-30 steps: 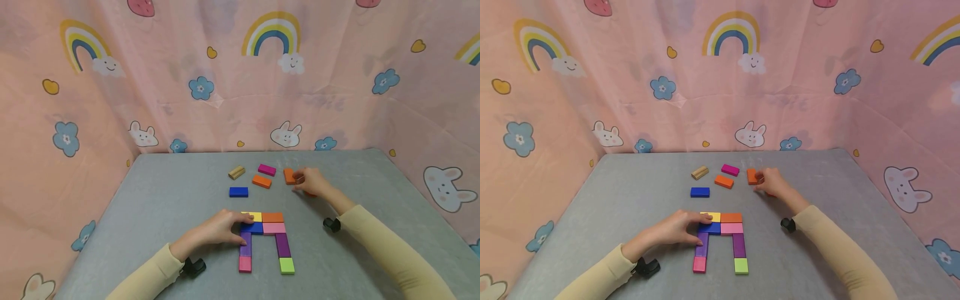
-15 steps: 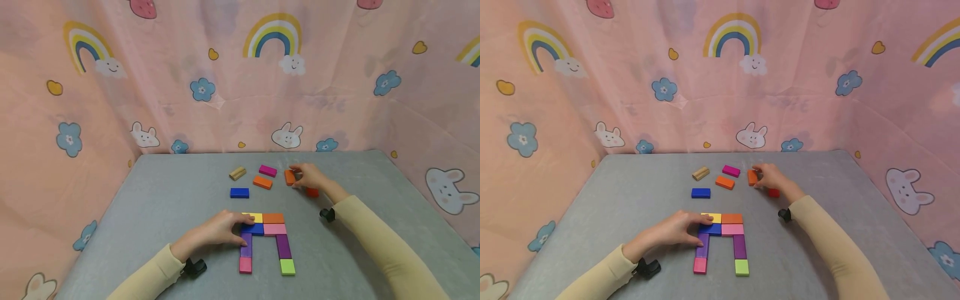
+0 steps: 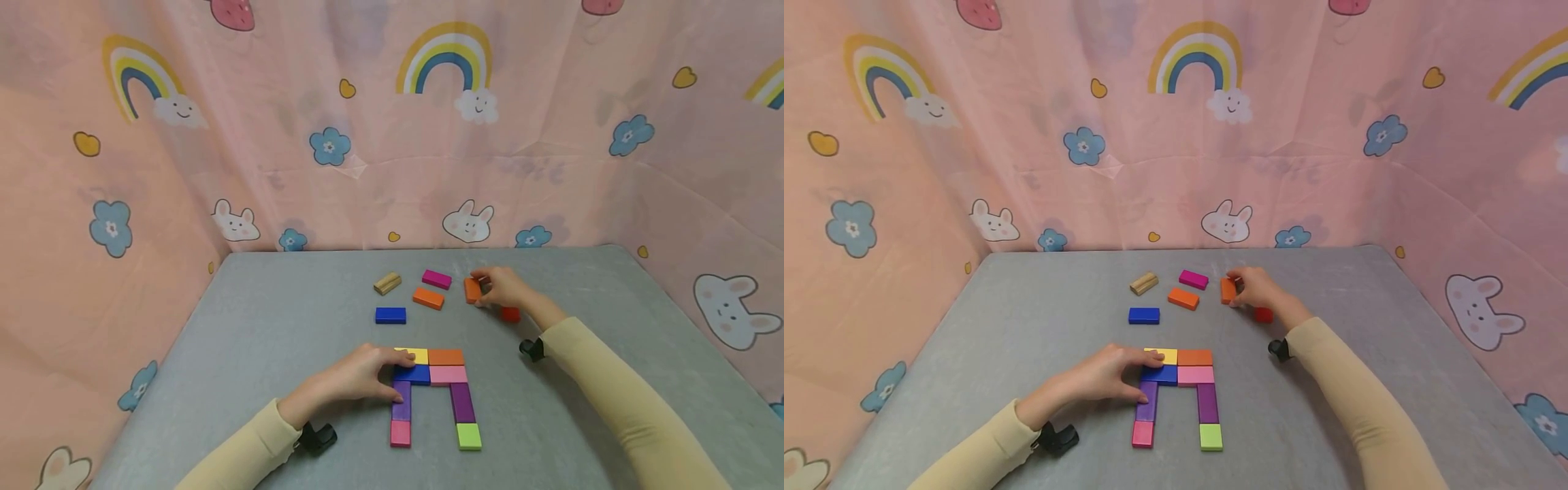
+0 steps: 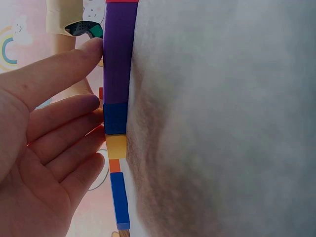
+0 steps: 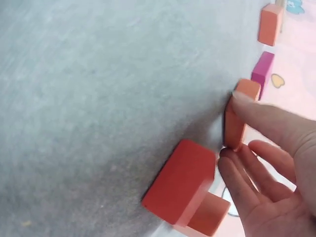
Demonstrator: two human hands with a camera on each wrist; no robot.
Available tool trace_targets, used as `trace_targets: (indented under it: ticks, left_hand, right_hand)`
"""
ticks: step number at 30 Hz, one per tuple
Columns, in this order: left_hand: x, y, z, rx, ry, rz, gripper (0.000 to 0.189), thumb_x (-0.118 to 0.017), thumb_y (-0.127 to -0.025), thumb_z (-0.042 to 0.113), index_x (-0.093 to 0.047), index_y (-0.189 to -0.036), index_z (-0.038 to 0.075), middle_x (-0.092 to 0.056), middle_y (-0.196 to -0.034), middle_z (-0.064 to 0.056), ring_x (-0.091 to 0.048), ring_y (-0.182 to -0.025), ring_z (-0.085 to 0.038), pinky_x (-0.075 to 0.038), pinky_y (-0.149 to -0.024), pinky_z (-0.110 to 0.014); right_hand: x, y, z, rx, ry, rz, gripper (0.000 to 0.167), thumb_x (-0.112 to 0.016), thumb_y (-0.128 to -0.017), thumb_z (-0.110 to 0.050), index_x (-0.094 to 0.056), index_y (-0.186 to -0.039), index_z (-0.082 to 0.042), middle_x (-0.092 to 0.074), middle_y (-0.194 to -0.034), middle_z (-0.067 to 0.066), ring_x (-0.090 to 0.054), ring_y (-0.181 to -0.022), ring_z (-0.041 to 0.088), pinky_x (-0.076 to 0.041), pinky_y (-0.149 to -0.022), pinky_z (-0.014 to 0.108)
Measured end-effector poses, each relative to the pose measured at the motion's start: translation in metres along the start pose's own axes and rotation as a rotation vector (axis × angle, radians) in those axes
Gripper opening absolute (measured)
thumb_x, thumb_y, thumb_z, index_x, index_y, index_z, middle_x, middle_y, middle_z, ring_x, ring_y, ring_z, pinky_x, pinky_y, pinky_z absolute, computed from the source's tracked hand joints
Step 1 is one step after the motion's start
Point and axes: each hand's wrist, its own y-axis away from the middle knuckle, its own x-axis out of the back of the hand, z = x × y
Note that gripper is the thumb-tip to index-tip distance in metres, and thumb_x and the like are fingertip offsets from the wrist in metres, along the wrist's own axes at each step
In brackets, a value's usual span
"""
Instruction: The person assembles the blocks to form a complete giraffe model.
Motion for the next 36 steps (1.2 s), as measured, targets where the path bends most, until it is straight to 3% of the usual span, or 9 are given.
trace_targets:
  ticks: [6, 14, 23, 36]
  left_hand:
    - [-0.001, 0.0, 0.001, -0.013, -0.006, 0.0, 0.054, -0.078, -0.077, 0.035, -0.062, -0.126, 0.019, -0.055, -0.136, 0.003, -0.05, -0.126, -0.011, -0.043, -0.103, -0.032]
    - [-0.001, -0.001, -0.002, -0.016, 0.015, 0.009, 0.054, -0.078, -0.077, 0.034, -0.062, -0.126, 0.018, -0.055, -0.136, 0.003, -0.05, -0.126, -0.01, -0.043, -0.103, -0.031]
    - [-0.002, -0.001, -0.003, -0.017, 0.018, 0.007, 0.053, -0.078, -0.078, 0.034, -0.062, -0.126, 0.018, -0.055, -0.136, 0.003, -0.05, -0.127, -0.011, -0.042, -0.104, -0.032]
    - [-0.001, 0.0, -0.001, -0.014, 0.012, 0.002, 0.053, -0.078, -0.078, 0.033, -0.062, -0.127, 0.018, -0.055, -0.137, 0.003, -0.05, -0.127, -0.011, -0.042, -0.104, -0.032]
  right_hand:
    - [0.004, 0.012, -0.007, 0.029, 0.029, 0.055, 0.071, -0.082, -0.074, -0.025, -0.052, -0.129, 0.008, -0.058, -0.125, 0.024, -0.057, -0.111, 0.036, -0.048, -0.094, 0.048]
    - [0.001, 0.044, -0.025, 0.128, 0.089, 0.146, 0.067, -0.086, -0.067, -0.034, -0.063, -0.116, 0.006, -0.062, -0.104, 0.017, -0.062, -0.092, 0.028, -0.055, -0.08, 0.04]
    - [-0.008, 0.076, -0.039, 0.133, 0.056, 0.081, 0.065, -0.085, -0.066, -0.037, -0.065, -0.114, 0.001, -0.062, -0.107, 0.015, -0.063, -0.092, 0.026, -0.055, -0.081, 0.04]
    - [-0.023, 0.104, -0.048, 0.138, 0.032, 0.027, 0.063, -0.086, -0.062, -0.044, -0.065, -0.107, -0.006, -0.059, -0.098, 0.003, -0.058, -0.087, 0.017, -0.054, -0.078, 0.034]
